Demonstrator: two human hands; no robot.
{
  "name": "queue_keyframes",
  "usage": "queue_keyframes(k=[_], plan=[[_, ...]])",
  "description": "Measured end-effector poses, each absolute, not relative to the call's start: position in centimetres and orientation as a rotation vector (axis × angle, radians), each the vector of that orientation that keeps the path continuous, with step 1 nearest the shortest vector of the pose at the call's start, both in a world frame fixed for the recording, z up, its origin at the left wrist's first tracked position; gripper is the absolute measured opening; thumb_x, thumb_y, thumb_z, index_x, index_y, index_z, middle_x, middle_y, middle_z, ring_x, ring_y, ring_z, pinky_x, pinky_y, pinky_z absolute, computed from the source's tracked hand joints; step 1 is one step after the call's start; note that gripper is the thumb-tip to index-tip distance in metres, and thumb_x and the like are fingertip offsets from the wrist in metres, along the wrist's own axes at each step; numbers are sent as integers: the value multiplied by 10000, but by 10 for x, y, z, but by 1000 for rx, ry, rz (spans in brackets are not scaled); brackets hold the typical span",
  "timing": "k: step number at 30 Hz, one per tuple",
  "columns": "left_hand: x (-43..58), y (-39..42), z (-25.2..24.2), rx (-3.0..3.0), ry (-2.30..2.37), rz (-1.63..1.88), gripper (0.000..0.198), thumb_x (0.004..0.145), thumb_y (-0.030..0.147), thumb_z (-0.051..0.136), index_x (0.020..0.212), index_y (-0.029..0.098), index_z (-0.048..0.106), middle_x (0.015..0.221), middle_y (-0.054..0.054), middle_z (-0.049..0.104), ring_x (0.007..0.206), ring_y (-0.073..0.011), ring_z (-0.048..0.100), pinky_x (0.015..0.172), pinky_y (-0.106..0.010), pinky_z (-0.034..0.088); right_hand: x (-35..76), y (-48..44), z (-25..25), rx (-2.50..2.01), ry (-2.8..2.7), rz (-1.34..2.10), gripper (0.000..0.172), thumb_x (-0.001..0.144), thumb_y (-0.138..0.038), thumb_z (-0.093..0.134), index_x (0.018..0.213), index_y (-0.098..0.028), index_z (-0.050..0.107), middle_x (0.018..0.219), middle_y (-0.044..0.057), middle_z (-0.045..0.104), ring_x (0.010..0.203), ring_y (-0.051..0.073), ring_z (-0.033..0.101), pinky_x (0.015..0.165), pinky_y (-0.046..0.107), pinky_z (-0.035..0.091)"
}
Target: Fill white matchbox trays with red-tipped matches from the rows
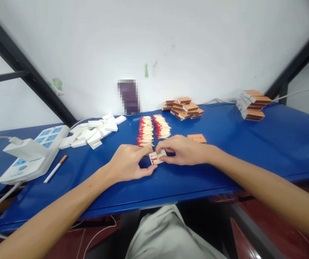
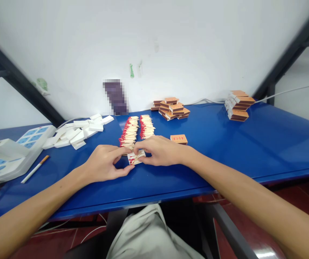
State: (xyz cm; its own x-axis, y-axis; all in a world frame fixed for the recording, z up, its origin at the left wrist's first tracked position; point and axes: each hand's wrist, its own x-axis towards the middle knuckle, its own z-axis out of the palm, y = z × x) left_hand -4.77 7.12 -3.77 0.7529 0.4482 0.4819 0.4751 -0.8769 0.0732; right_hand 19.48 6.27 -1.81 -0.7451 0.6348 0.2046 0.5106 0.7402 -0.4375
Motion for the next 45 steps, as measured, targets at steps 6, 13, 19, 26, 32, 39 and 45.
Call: queue_keyframes(k=[6, 13, 19, 26, 32, 39, 45], plan=[[-49, 74, -39, -2879, -823, -753, 302, 837, 429, 655, 991, 175, 705, 568, 32, 604, 480, -124, 557, 518, -230, 389, 195, 64, -23, -915, -2635, 390, 222, 949, -283, 571, 1101, -201, 711, 959, 56, 748, 815, 181, 654, 734, 277, 418], [-50, 75, -40, -2887, -847, -718, 323, 839, 438, 651, 1022, 176, 704, 578, 28, 609, 489, -133, 568, 528, -239, 400, 196, 65, -21, -946, -2650, 417, 194, 951, -321, 571, 971, -194, 717, 807, 26, 709, 709, 152, 600, 655, 261, 360], [-50, 75, -39, -2875, -820, -728, 321, 841, 430, 653, 1024, 171, 702, 572, 34, 601, 482, -131, 563, 517, -241, 393, 195, 63, -19, -953, -2607, 410, 241, 928, -373, 612, 832, -176, 711, 672, -5, 628, 606, 115, 512, 607, 251, 325], [-50, 77, -40, -2870, -786, -726, 306, 855, 423, 655, 1024, 171, 694, 571, 40, 598, 480, -131, 558, 529, -245, 396, 192, 61, -19, -846, -2587, 522, 135, 879, -203, 595, 913, -171, 722, 671, -24, 624, 559, 92, 496, 593, 231, 345], [-51, 77, -40, -2890, -746, -723, 300, 859, 399, 667, 1045, 165, 689, 572, 45, 591, 484, -131, 557, 538, -246, 393, 195, 63, -20, -881, -2592, 475, 138, 843, -156, 601, 900, -159, 727, 638, -31, 604, 548, 87, 486, 595, 223, 341], [-51, 77, -40, -2909, -732, -722, 301, 885, 409, 639, 1062, 171, 686, 564, 48, 584, 490, -129, 565, 547, -239, 394, 194, 65, -20, -895, -2613, 500, 267, 829, -129, 585, 1037, -166, 748, 711, -5, 670, 602, 106, 542, 619, 227, 366], [-52, 79, -43, -2906, -722, -726, 304, 876, 401, 663, 1063, 163, 690, 573, 47, 587, 494, -131, 564, 543, -244, 393, 196, 64, -19, -856, -2637, 573, 278, 821, -107, 554, 971, -174, 778, 696, -6, 702, 563, 100, 537, 598, 229, 365]])
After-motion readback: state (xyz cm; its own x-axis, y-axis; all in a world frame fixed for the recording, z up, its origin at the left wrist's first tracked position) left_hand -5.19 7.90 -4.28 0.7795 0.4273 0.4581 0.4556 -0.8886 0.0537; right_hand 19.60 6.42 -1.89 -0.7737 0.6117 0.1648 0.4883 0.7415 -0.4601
